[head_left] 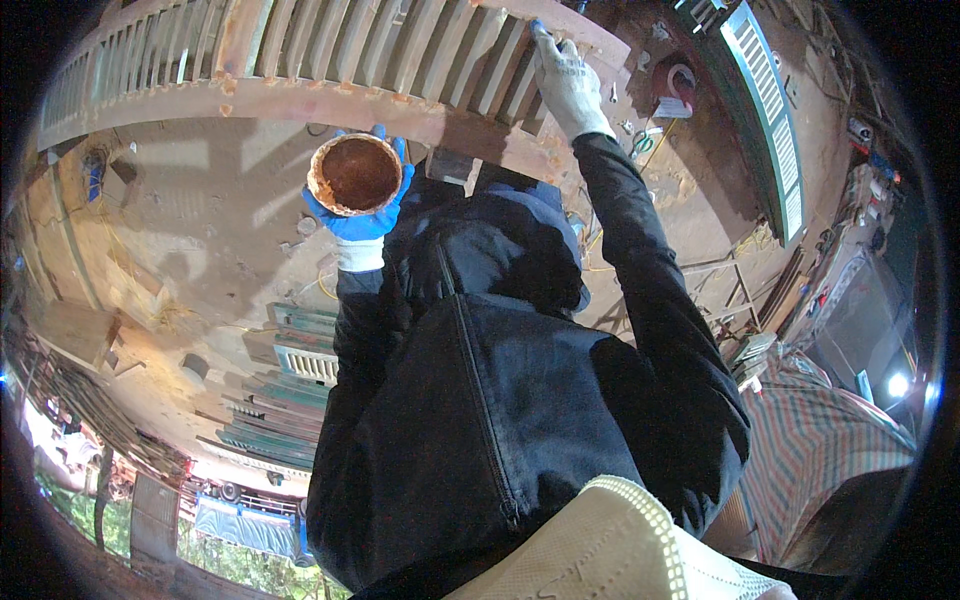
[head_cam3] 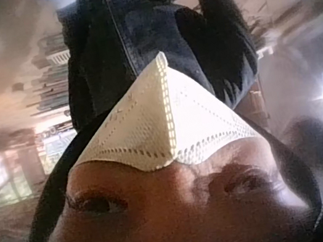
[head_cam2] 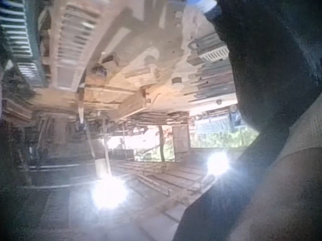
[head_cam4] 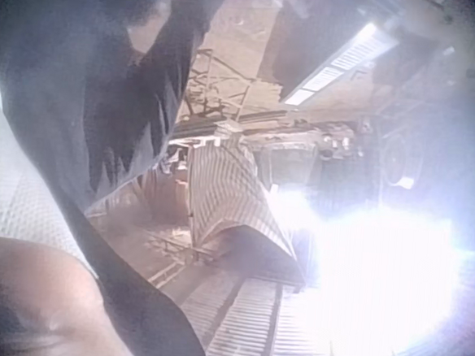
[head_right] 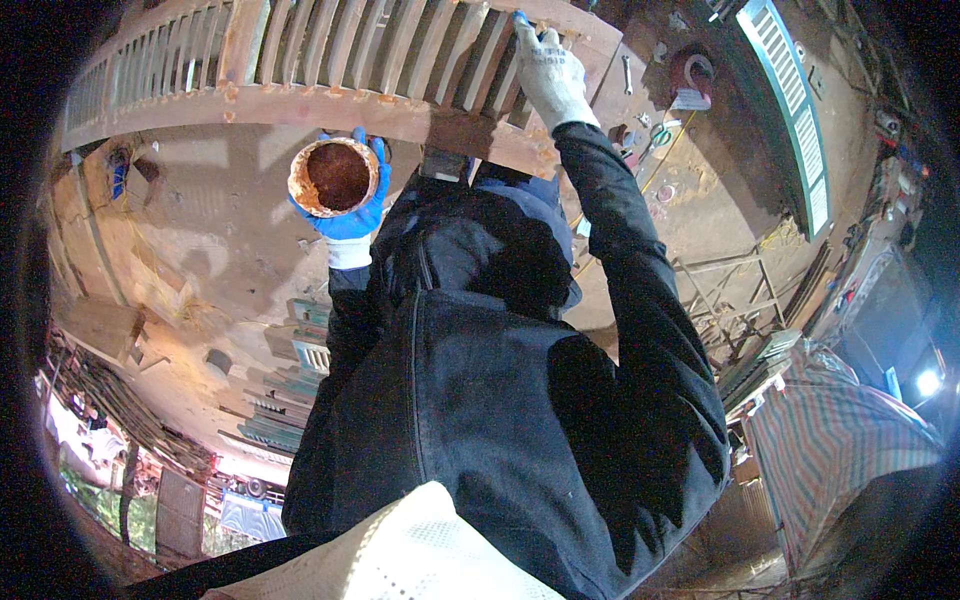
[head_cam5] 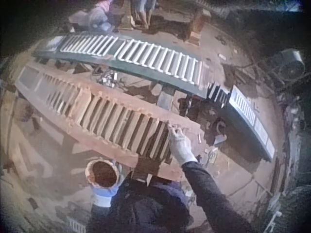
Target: The person applies a brown paste into the joints of a wooden slatted frame using a small brush. They hold a container of paste in one hand and repeatedly dip the brush to fill gaps between the slats.
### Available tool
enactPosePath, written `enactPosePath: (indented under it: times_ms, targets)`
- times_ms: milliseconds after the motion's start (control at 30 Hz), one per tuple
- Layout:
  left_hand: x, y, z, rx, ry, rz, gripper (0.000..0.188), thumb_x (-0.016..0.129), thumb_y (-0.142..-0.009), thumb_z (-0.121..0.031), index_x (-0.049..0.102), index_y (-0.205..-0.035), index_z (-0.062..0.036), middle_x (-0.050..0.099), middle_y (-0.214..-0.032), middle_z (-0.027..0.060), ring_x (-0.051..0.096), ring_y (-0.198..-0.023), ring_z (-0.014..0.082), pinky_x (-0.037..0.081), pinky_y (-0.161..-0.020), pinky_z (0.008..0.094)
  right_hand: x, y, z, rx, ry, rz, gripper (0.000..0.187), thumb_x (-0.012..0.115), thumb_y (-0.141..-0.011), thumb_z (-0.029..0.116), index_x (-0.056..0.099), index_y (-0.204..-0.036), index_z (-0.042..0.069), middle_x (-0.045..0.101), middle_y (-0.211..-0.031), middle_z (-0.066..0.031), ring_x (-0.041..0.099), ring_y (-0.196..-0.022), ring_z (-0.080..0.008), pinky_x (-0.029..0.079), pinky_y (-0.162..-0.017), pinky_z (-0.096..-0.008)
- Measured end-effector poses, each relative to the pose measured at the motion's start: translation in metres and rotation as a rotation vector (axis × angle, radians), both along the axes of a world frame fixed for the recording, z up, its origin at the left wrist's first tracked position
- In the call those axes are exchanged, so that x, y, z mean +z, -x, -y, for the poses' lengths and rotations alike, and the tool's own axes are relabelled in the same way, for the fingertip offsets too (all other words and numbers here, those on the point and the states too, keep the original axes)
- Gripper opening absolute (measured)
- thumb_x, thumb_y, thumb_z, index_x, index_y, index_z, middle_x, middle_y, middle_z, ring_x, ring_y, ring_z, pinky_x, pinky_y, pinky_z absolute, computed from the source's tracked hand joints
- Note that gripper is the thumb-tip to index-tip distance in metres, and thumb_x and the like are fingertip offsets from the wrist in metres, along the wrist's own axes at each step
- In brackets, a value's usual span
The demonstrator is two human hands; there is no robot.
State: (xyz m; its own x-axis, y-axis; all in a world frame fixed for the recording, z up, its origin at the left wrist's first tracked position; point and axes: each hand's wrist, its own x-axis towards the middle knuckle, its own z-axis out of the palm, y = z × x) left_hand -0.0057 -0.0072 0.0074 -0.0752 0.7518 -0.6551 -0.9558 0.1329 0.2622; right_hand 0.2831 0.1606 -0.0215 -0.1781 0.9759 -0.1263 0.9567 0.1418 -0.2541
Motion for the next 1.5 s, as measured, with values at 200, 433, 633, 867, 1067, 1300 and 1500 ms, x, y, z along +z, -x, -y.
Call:
enactPosePath:
  times_ms: [200,433,633,867,1067,1300,1500]
  targets:
    - [-0.003,0.007,0.004,0.037,-0.171,0.327,0.086,0.064,-0.076,-0.074,0.048,-0.144,-0.0232,0.035,-0.155,0.0211,0.033,-0.14,0.049,0.039,-0.105,0.0677,0.005,-0.004,-0.002,-0.06,-0.028,-0.073,0.04,0.049,-0.101,0.029,0.05,-0.141,0.025,0.063,-0.106,-0.0216,0.068,-0.088,-0.0406,0.055,-0.075,-0.0507]
    - [0.001,0.009,0.005,0.076,-0.246,0.472,0.084,0.065,-0.076,-0.072,0.049,-0.143,-0.0243,0.035,-0.156,0.0205,0.033,-0.14,0.049,0.039,-0.106,0.0675,-0.002,-0.012,0.011,-0.02,-0.078,-0.132,0.045,0.052,-0.098,0.022,0.049,-0.143,0.024,0.063,-0.11,-0.022,0.068,-0.088,-0.04,0.057,-0.073,-0.0488]
    - [-0.001,0.009,0.004,0.074,-0.23,0.426,0.093,0.048,-0.076,-0.084,0.047,-0.145,-0.022,0.044,-0.151,0.018,0.043,-0.136,0.0454,0.04,-0.104,0.0667,0.0,-0.005,-0.006,-0.078,-0.067,-0.045,0.041,0.049,-0.101,0.027,0.05,-0.142,0.023,0.065,-0.103,-0.0221,0.068,-0.088,-0.0412,0.055,-0.075,-0.0506]
    - [0.003,0.01,0.007,0.05,-0.256,0.468,0.094,0.048,-0.076,-0.084,0.047,-0.145,-0.0216,0.044,-0.151,0.0184,0.043,-0.136,0.0452,0.041,-0.105,0.0657,0.001,0.0,-0.002,-0.027,-0.056,-0.05,0.042,0.05,-0.101,0.028,0.049,-0.143,0.023,0.064,-0.102,-0.0216,0.068,-0.089,-0.0389,0.056,-0.075,-0.0492]
    - [-0.012,0.015,0.012,0.069,-0.137,0.38,0.095,0.048,-0.076,-0.086,0.045,-0.146,-0.022,0.042,-0.152,0.0192,0.042,-0.137,0.0458,0.04,-0.105,0.0663,-0.002,0.025,-0.016,0.048,-0.054,-0.013,0.045,0.052,-0.1,0.027,0.047,-0.144,0.023,0.063,-0.104,-0.0208,0.069,-0.084,-0.0377,0.056,-0.07,-0.049]
    - [0.012,0.004,0.004,0.05,-0.157,0.294,0.096,0.05,-0.074,-0.086,0.045,-0.147,-0.0231,0.042,-0.152,0.0188,0.039,-0.139,0.0459,0.038,-0.105,0.0672,0.0,0.028,-0.011,0.022,-0.031,-0.06,0.057,0.056,-0.094,0.019,0.04,-0.148,0.025,0.059,-0.112,-0.0211,0.069,-0.085,-0.0386,0.057,-0.069,-0.05]
    - [0.005,0.01,0.008,0.11,-0.258,0.54,0.097,0.05,-0.074,-0.086,0.044,-0.147,-0.0224,0.041,-0.153,0.0196,0.038,-0.14,0.0456,0.037,-0.106,0.0673,-0.002,0.031,-0.003,0.03,-0.057,-0.051,0.043,0.054,-0.099,0.027,0.05,-0.142,0.021,0.064,-0.1,-0.0218,0.068,-0.083,-0.0415,0.055,-0.071,-0.0508]
